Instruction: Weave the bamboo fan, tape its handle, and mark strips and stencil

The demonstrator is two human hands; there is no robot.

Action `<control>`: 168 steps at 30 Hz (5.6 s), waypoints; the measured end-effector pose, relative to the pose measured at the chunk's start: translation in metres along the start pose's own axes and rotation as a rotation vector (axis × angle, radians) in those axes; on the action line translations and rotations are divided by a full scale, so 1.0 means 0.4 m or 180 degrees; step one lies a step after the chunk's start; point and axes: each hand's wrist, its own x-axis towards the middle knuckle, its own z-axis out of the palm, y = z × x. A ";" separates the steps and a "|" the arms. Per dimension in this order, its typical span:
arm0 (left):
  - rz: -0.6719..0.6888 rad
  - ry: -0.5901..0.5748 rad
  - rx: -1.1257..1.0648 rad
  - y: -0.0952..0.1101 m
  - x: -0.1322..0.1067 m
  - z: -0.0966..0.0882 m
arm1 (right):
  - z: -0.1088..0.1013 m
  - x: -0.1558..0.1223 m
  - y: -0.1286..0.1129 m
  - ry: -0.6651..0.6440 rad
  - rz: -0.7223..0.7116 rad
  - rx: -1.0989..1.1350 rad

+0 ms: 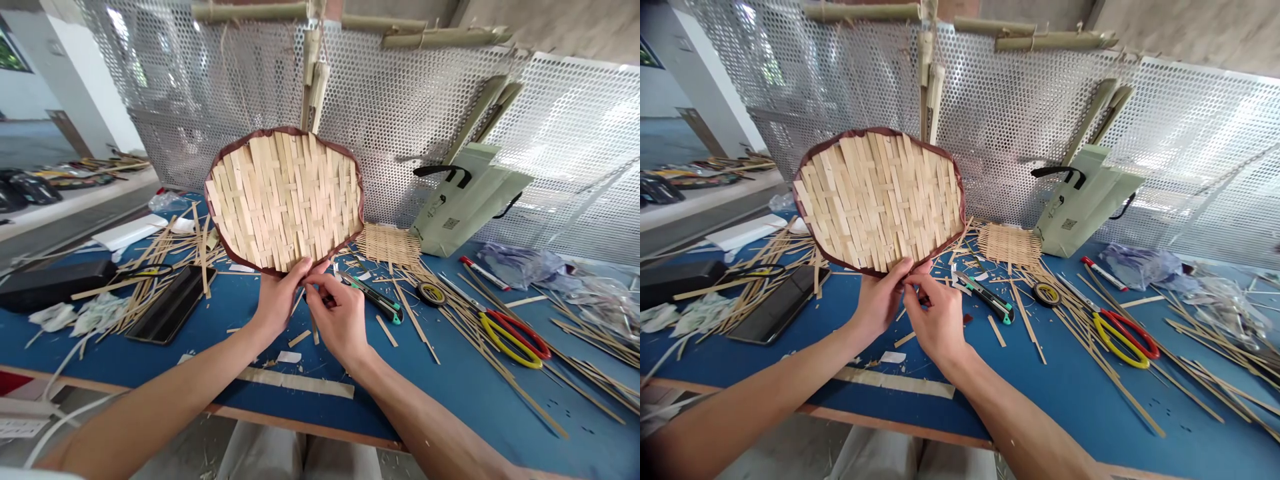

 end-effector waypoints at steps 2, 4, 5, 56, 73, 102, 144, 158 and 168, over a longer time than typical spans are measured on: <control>0.0048 0.0018 -0.0084 0.009 0.008 -0.001 | -0.001 -0.004 -0.003 -0.0038 0.0017 0.0094; 0.0109 0.0048 -0.0128 0.015 0.020 -0.007 | -0.005 -0.003 -0.005 0.0028 0.0029 0.0164; 0.0136 0.0069 -0.0137 0.017 0.027 -0.012 | -0.007 -0.002 -0.005 0.0053 0.0045 0.0194; -0.0136 0.0019 -0.0235 0.016 0.011 -0.016 | -0.054 0.044 0.026 -0.1154 0.1105 0.0644; 0.0102 -0.0170 -0.0330 0.015 0.027 -0.027 | -0.037 0.032 0.028 -0.0831 0.0792 0.0469; 0.0258 0.0577 -0.0893 0.232 -0.158 0.074 | 0.007 -0.186 -0.111 -0.1138 0.0995 0.1287; 0.0071 0.0427 -0.0622 0.231 -0.206 0.091 | -0.037 -0.201 -0.117 -0.0162 0.2554 0.2988; 0.0279 0.0459 -0.0813 0.229 -0.187 0.130 | 0.009 -0.305 -0.160 -0.0602 0.2104 0.2305; 0.0768 0.0558 -0.0662 0.188 -0.171 0.094 | -0.148 -0.231 -0.221 0.0224 0.1147 0.1448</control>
